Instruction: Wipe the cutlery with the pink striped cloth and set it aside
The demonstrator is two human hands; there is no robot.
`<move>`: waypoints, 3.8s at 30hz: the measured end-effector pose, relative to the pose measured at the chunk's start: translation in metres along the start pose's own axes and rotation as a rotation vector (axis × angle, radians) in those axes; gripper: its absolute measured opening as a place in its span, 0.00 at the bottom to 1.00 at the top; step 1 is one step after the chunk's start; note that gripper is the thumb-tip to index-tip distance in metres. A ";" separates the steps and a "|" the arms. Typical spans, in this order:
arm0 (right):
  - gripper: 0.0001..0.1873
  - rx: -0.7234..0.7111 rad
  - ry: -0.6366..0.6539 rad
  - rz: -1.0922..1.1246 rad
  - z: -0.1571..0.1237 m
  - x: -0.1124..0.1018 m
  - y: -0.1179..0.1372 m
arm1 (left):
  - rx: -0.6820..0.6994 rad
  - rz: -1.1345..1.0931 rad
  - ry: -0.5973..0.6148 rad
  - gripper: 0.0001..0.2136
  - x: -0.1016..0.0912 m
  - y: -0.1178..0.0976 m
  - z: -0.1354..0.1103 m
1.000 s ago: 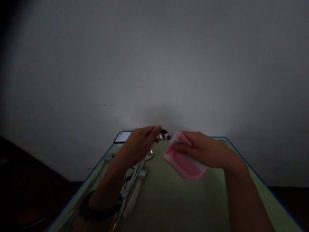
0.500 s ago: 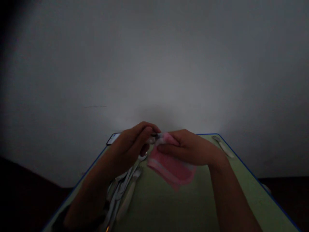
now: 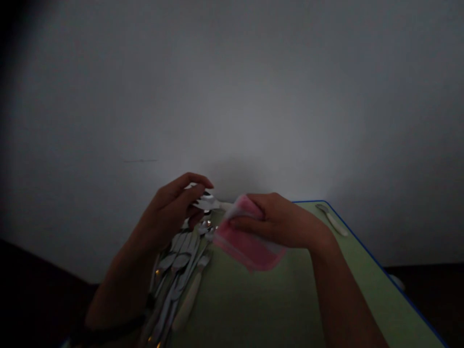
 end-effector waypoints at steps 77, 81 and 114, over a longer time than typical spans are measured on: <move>0.18 0.041 0.175 0.125 0.006 0.018 -0.007 | -0.052 -0.442 -0.240 0.15 -0.027 0.012 0.010; 0.20 0.131 0.146 0.087 0.005 0.015 -0.020 | -0.039 -0.396 -0.234 0.14 -0.030 0.023 0.013; 0.21 0.186 0.323 0.137 0.001 0.025 -0.034 | -0.290 -0.053 0.334 0.18 0.005 0.042 -0.004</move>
Point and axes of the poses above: each hand's wrist, its own z-axis towards the middle knuckle, its own x-axis out of the palm, y = z × x, the point moved 6 cm from there along z, towards the middle knuckle, and after that the axes turned 12 degrees about -y, right-handed, at the moved point
